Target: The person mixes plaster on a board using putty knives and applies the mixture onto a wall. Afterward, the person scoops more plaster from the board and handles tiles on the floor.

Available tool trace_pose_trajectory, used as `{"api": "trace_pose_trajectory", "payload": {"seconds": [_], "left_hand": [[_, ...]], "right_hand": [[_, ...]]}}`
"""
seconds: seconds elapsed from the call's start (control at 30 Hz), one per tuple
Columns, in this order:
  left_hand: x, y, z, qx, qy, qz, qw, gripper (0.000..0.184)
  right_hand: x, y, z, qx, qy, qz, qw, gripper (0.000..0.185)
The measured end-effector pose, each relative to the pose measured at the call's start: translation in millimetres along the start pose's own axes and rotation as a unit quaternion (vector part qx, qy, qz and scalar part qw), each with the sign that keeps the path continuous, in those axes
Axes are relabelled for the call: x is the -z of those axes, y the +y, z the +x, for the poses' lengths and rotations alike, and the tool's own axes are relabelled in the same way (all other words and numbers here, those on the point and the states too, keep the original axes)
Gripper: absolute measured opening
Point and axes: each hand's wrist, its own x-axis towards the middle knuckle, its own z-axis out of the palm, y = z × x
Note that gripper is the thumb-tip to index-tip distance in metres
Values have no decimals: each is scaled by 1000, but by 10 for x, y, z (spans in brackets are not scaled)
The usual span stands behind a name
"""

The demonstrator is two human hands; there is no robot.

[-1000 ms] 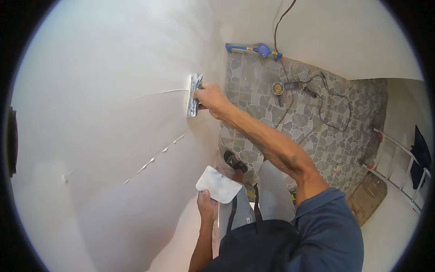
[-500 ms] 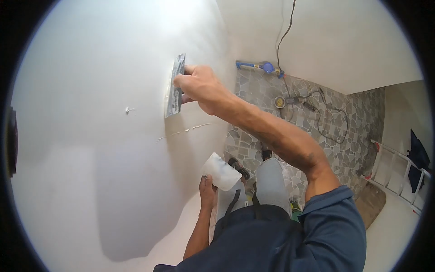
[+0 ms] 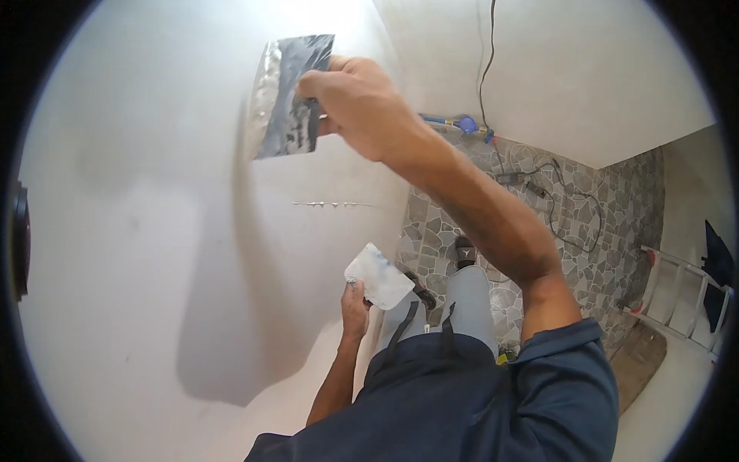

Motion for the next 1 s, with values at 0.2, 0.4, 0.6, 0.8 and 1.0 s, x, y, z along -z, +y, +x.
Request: {"api": "trace_pose_trajectory", "payload": {"seconds": [0.2, 0.4, 0.6, 0.8, 1.0], "left_hand": [[8, 46, -22, 28, 3, 32, 999, 37], [-135, 183, -45, 18, 24, -4, 1000, 37], [-45, 100, -7, 19, 48, 25, 998, 38], [-19, 150, 118, 45, 58, 20, 997, 37], [275, -17, 49, 73, 109, 39, 991, 36]], "right_hand": [[1180, 137, 30, 107, 51, -199, 973, 17], [1919, 934, -270, -90, 180, 97, 975, 23], [2089, 2551, -201, -260, 249, 16, 933, 22], [2491, 3745, 131, -278, 302, -34, 911, 22], [3116, 4773, 285, -248, 330, 3, 911, 21]]}}
